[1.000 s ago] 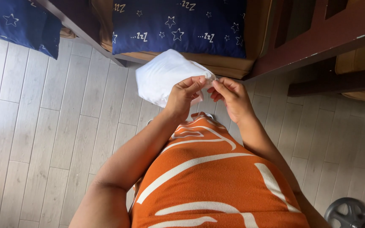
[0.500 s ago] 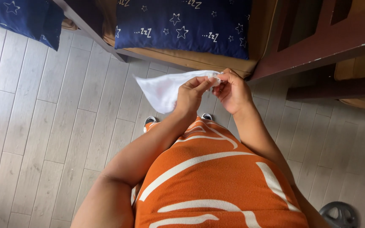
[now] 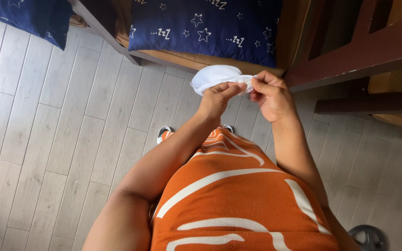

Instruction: The person holds a white pillowcase, turns it inside out, and then places a blue pillow with star patterns into it. They adjust the pillowcase to fit the pillow and smooth it out.

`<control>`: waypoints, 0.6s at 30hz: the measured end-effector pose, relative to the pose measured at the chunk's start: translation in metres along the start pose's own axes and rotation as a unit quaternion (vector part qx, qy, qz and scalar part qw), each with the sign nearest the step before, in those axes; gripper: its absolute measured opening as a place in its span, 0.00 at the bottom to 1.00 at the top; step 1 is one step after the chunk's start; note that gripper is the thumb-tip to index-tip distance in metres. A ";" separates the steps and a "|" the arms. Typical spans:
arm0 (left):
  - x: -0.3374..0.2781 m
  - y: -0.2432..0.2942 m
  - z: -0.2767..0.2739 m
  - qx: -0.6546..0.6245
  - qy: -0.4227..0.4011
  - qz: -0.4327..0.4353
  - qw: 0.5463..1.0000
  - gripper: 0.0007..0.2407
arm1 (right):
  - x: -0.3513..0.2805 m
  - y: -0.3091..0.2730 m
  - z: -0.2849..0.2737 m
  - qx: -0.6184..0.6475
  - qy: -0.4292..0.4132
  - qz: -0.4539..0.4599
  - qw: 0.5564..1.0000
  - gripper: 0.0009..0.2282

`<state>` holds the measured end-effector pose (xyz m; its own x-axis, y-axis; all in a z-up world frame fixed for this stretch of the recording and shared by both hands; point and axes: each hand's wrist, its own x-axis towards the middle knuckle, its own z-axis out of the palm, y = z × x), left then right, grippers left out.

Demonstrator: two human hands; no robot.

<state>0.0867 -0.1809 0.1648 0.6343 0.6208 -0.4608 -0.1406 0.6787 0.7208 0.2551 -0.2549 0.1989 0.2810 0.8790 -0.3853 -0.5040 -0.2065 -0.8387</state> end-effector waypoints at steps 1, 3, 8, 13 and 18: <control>0.000 0.000 0.000 0.000 0.001 0.000 1.000 0.10 | -0.003 -0.005 0.003 0.000 0.000 0.001 1.000 0.04; 0.002 -0.001 0.001 -0.020 -0.006 0.005 1.000 0.10 | -0.010 -0.017 0.007 0.028 0.021 -0.035 0.999 0.02; -0.004 0.023 0.000 0.009 -0.022 0.025 0.999 0.11 | -0.024 -0.052 0.004 0.011 0.022 -0.105 0.994 0.03; 0.007 0.013 -0.007 0.038 0.013 0.074 0.996 0.11 | -0.013 -0.049 0.013 0.027 0.023 -0.114 0.993 0.04; 0.004 0.013 -0.008 0.143 0.053 0.202 0.967 0.09 | 0.003 -0.014 0.032 -0.091 -0.001 -0.059 0.994 0.12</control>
<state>0.0815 -0.1663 0.1675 0.4884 0.8596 -0.1499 -0.1353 0.2444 0.9602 0.2368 -0.2356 0.2223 0.3272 0.9028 -0.2790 -0.3111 -0.1759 -0.9340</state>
